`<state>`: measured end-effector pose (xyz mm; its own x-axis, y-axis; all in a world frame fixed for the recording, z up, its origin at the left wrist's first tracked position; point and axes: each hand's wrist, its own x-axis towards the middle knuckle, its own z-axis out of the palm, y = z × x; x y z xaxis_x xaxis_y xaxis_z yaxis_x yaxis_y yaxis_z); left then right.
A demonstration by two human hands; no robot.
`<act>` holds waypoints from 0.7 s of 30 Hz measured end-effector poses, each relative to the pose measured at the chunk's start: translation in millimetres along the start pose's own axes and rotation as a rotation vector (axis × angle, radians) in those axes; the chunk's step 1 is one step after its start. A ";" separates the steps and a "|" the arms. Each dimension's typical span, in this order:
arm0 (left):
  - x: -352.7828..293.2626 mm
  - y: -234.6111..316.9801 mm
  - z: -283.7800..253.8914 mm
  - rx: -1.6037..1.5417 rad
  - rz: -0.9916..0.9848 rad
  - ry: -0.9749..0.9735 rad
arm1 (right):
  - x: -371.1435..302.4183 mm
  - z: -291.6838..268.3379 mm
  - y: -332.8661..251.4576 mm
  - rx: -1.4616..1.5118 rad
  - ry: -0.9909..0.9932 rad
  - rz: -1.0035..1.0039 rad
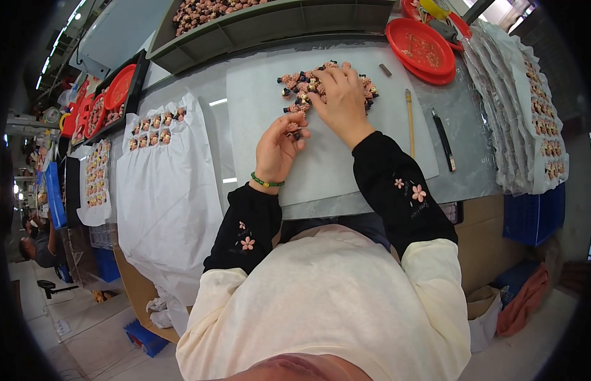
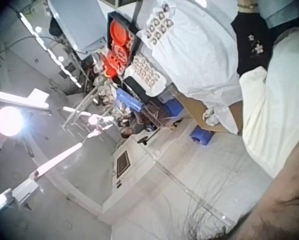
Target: The person removes a sheet of paper from a box and spreads it on the table. The person then assembles small figurines by hand and arranges them in rows on the paper sheet.
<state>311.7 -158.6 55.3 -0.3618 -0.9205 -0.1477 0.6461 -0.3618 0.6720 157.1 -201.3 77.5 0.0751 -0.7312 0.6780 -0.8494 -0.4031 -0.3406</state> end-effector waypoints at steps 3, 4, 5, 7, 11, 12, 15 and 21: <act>1.9 -4.0 -7.4 -0.025 0.038 -0.031 | 2.1 6.3 -3.4 -0.172 -0.138 -0.071; 1.1 -3.7 -6.2 0.003 0.039 -0.011 | 1.8 5.7 -5.0 -0.171 -0.142 -0.075; 0.6 -3.5 -4.7 0.029 0.038 0.010 | 1.0 2.9 -6.7 -0.186 -0.087 -0.103; -0.3 -1.2 -2.5 0.084 0.034 0.031 | -3.8 -2.6 -10.5 -0.196 -0.040 -0.137; -5.7 1.0 5.6 0.136 0.021 0.064 | -26.8 -21.4 -30.4 0.364 -0.047 -0.020; -4.9 -2.5 3.2 0.132 0.017 0.072 | -34.3 -25.5 -33.0 0.392 -0.085 -0.030; -4.5 -7.5 -0.8 0.236 0.052 0.022 | -49.0 -35.1 -38.5 0.486 -0.148 0.013; -2.5 -8.3 -1.6 0.310 0.127 -0.077 | -68.5 -25.4 -27.0 0.790 -0.092 0.234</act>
<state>308.2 -153.5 48.9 -0.3495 -0.9370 -0.0015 0.4583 -0.1723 0.8719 161.6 -126.3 56.8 0.0135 -0.8725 0.4884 -0.2341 -0.4776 -0.8468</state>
